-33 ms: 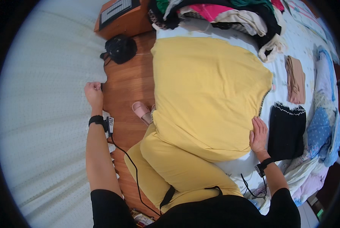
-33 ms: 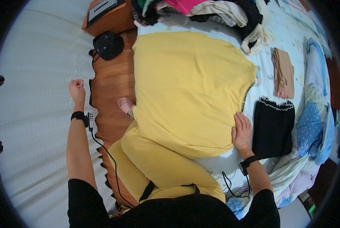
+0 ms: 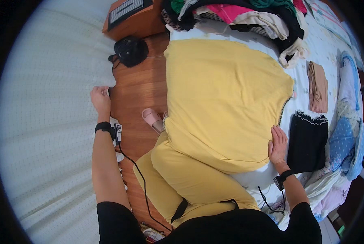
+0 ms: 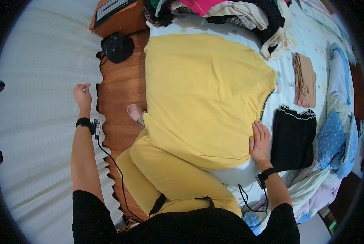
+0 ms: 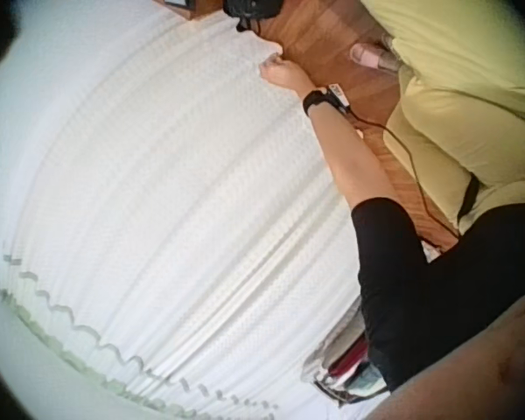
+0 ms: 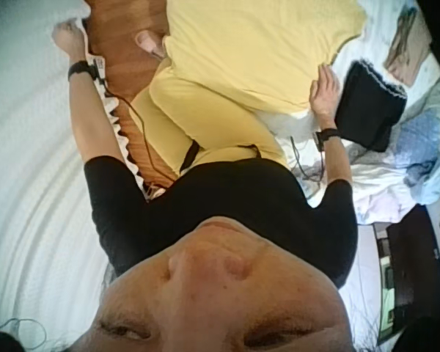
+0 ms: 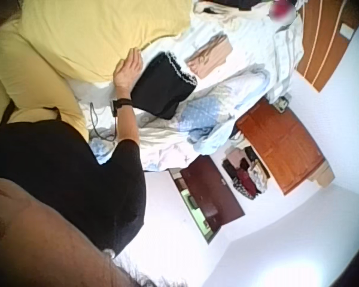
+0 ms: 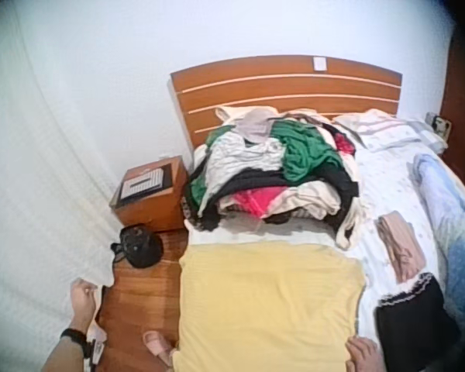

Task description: The person folds several garments on a bed, including a beige top, a black long-sleeved shirt, and a yellow long-sleeved shirt. They smooth and align each item before folding it into a compact rectangle and stacking them.

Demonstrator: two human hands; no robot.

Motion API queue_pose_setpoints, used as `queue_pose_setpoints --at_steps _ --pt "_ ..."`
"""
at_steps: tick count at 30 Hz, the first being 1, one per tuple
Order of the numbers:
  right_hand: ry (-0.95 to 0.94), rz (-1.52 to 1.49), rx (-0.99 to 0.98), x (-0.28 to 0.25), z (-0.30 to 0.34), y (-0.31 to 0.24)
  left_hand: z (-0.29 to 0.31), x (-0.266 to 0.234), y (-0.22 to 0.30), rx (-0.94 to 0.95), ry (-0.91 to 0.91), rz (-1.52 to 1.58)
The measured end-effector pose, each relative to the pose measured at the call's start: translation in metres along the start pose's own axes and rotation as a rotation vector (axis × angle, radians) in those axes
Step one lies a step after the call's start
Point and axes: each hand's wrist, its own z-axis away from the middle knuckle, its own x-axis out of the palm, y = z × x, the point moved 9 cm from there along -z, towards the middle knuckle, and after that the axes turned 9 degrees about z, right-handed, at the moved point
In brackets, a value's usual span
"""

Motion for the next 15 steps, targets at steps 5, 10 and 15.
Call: queue_pose_setpoints --at_steps 5,10,15 --pt "-0.015 -0.011 0.008 0.000 0.000 -0.001 0.000 0.013 -0.033 -0.097 -0.072 -0.269" --pt "-0.023 0.020 0.008 0.002 0.002 0.002 -0.002 0.025 0.051 0.161 0.080 -0.014" --pt "0.009 -0.005 -0.002 -0.001 0.001 0.002 0.048 0.094 0.225 0.004 -0.311 0.497"
